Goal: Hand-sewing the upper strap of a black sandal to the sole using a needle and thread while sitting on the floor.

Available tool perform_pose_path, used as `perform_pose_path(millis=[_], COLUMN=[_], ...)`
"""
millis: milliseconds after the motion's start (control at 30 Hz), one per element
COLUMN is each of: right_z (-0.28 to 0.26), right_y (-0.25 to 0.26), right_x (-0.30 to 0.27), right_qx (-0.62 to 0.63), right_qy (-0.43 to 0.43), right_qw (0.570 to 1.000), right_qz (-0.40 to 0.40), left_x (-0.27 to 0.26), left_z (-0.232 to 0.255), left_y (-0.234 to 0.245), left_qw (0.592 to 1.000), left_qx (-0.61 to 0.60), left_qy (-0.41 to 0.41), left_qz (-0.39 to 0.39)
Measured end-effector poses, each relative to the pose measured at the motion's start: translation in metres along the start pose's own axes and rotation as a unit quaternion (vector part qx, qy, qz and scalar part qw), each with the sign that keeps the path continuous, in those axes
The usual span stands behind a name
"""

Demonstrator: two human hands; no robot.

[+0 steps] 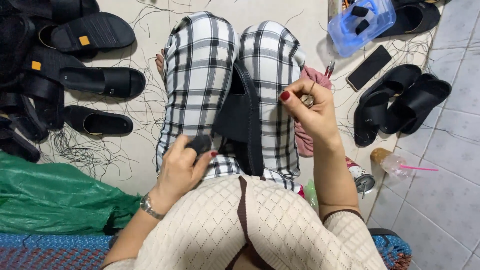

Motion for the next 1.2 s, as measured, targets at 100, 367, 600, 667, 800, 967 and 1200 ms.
perform_pose_path(millis=[100,367,600,667,800,967,1200], right_z=[0.000,-0.006,-0.072,-0.058,-0.053,-0.067,-0.071], right_y=[-0.009,0.000,-0.046,-0.066,-0.072,-0.056,-0.068], right_x=[0.003,0.010,0.011,0.022,0.033,0.016,0.011], right_qx=[-0.006,-0.067,-0.382,-0.417,-0.402,-0.390,-0.344], right_qy=[0.047,0.022,0.207,0.205,0.230,0.272,0.190], right_qw=[0.999,0.996,0.900,0.885,0.886,0.880,0.919], right_qz=[0.005,0.061,0.034,0.016,-0.039,0.009,-0.011], left_x=[-0.031,-0.041,-0.024,0.027,0.094,0.141,0.173], left_z=[-0.019,-0.065,-0.149,-0.092,0.014,0.038,0.022], left_y=[-0.016,0.007,0.080,0.066,0.036,0.027,-0.033], left_qw=[0.993,0.810,0.946,0.988,0.980,0.921,0.692], left_qx=[-0.107,-0.500,0.305,0.147,-0.120,-0.211,-0.037], left_qy=[0.014,0.252,0.114,0.054,-0.146,-0.177,0.010], left_qz=[-0.050,-0.172,-0.002,0.001,-0.067,-0.277,-0.721])
Point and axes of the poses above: each hand's wrist, its own x-axis towards the middle knuckle, its own y-axis out of the back of the hand, z = x × y, the point moved 5 cm from there along x, towards the middle knuckle, and after that the axes turned 2 degrees about z, right-handed, at the moved point
